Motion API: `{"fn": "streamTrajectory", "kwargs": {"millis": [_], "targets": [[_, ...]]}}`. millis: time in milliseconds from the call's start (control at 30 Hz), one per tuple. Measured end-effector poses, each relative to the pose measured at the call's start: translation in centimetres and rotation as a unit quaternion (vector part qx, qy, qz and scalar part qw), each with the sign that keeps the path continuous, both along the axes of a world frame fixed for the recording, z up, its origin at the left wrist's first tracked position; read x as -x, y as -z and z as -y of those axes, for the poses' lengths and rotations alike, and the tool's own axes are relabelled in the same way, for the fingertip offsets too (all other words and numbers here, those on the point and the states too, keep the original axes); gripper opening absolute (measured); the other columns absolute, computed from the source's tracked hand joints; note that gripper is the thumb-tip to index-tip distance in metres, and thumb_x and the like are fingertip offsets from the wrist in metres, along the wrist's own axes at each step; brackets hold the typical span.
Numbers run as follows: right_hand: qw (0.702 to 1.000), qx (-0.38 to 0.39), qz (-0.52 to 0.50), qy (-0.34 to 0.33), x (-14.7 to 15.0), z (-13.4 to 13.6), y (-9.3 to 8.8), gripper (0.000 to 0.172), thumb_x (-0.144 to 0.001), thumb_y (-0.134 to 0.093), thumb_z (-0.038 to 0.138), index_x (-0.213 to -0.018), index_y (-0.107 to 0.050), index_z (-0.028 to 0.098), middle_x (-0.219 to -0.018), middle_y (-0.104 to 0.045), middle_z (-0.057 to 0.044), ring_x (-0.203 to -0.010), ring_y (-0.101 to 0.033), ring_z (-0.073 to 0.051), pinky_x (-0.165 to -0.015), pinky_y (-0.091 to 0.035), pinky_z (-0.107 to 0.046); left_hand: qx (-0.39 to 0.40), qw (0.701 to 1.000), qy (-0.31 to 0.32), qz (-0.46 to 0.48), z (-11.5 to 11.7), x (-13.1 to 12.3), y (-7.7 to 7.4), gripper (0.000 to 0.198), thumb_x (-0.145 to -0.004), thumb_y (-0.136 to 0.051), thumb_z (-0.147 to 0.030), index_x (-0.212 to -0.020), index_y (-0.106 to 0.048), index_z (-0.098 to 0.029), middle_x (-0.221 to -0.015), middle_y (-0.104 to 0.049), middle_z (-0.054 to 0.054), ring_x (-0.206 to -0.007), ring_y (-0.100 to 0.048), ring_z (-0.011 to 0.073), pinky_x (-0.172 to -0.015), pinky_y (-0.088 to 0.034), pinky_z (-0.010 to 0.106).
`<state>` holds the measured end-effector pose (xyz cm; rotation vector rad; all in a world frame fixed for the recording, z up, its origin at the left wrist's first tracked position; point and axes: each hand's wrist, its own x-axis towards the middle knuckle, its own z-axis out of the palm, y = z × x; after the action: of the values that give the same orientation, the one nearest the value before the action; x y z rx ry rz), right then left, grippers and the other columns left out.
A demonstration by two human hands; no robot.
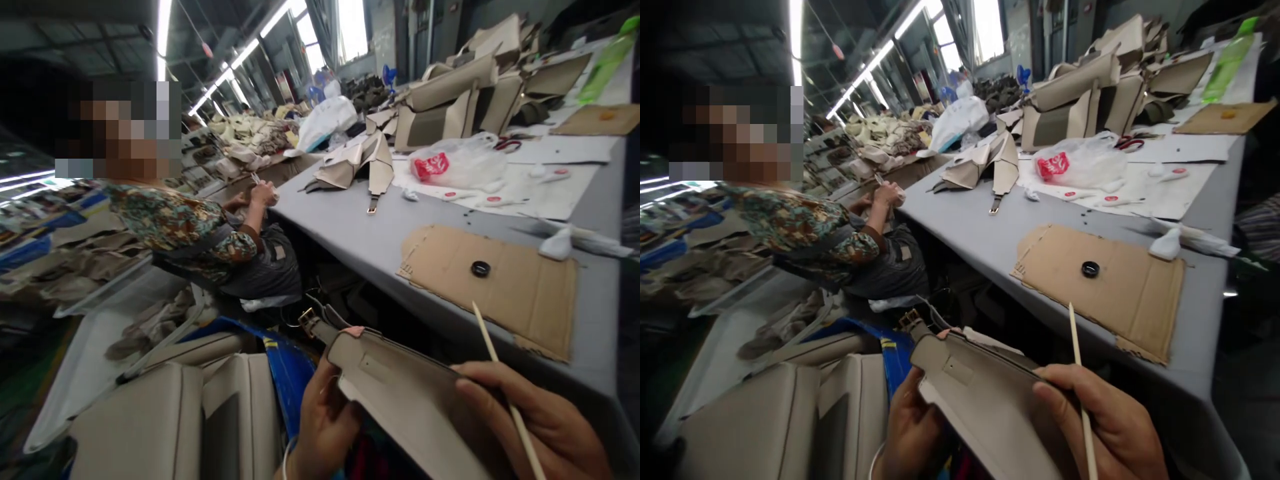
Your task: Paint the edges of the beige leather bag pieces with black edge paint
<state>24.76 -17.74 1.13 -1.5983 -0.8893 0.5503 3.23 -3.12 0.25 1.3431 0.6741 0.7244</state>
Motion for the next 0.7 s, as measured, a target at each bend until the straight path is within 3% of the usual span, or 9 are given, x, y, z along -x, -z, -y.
{"fn": "streamTrajectory", "kwargs": {"millis": [100,200,367,500,600,700], "targets": [[0.997,0.025,-0.065,0.024,0.5,0.5,-0.1,0.022,-0.086,-0.075,0.045,-0.097,-0.076,0.027,-0.069,-0.071,0.002,-0.056,-0.068,-0.015,-0.046,-0.051,-0.014,0.057,0.998,0.018,0.012,0.3,-0.4,-0.7,0.063,-0.085,-0.078,-0.034,-0.142,-0.054,-0.026,-0.137,-0.065,0.012,-0.129,-0.057,0.0382,-0.110,-0.045,0.047],[0.996,0.029,-0.079,0.026,0.5,0.7,0.3,0.022,-0.085,-0.075,0.046,-0.096,-0.076,0.027,-0.068,-0.070,0.002,-0.055,-0.065,-0.016,-0.045,-0.050,-0.016,0.094,0.995,0.024,0.024,0.4,-0.8,-0.7,0.058,-0.085,-0.079,-0.032,-0.138,-0.056,-0.025,-0.131,-0.069,0.012,-0.119,-0.064,0.0364,-0.104,-0.050,0.046],[0.997,0.038,-0.050,0.041,0.4,1.0,1.5,0.022,-0.086,-0.074,0.046,-0.097,-0.075,0.027,-0.068,-0.066,0.002,-0.055,-0.060,-0.014,-0.045,-0.047,-0.016,0.079,0.997,0.023,0.000,0.0,-0.3,0.1,0.052,-0.081,-0.082,-0.026,-0.130,-0.063,-0.027,-0.128,-0.071,0.010,-0.116,-0.066,0.0366,-0.099,-0.053,0.044],[0.994,0.052,-0.068,0.063,0.5,0.8,1.8,0.027,-0.085,-0.075,0.049,-0.096,-0.076,0.025,-0.068,-0.064,0.002,-0.054,-0.056,-0.013,-0.042,-0.042,-0.016,0.000,0.999,0.005,-0.037,0.2,0.3,0.7,0.060,-0.084,-0.079,-0.025,-0.140,-0.059,-0.025,-0.144,-0.061,0.012,-0.139,-0.049,0.0399,-0.114,-0.042,0.048],[0.989,0.049,-0.107,0.085,0.5,0.5,1.7,0.031,-0.083,-0.076,0.051,-0.095,-0.075,0.022,-0.071,-0.065,0.000,-0.057,-0.058,-0.014,-0.043,-0.044,-0.017,0.001,1.000,-0.008,-0.018,1.1,0.3,1.3,0.068,-0.085,-0.078,-0.025,-0.148,-0.051,-0.029,-0.157,-0.048,0.011,-0.151,-0.031,0.0377,-0.122,-0.029,0.051],[0.986,0.054,-0.135,0.083,0.6,0.4,1.8,0.033,-0.083,-0.076,0.052,-0.097,-0.074,0.022,-0.073,-0.064,0.000,-0.060,-0.058,-0.015,-0.045,-0.044,-0.017,-0.018,1.000,-0.023,0.002,1.8,0.1,1.6,0.069,-0.084,-0.078,-0.028,-0.148,-0.051,-0.030,-0.168,-0.029,0.008,-0.154,-0.023,0.0381,-0.123,-0.028,0.050]]}}
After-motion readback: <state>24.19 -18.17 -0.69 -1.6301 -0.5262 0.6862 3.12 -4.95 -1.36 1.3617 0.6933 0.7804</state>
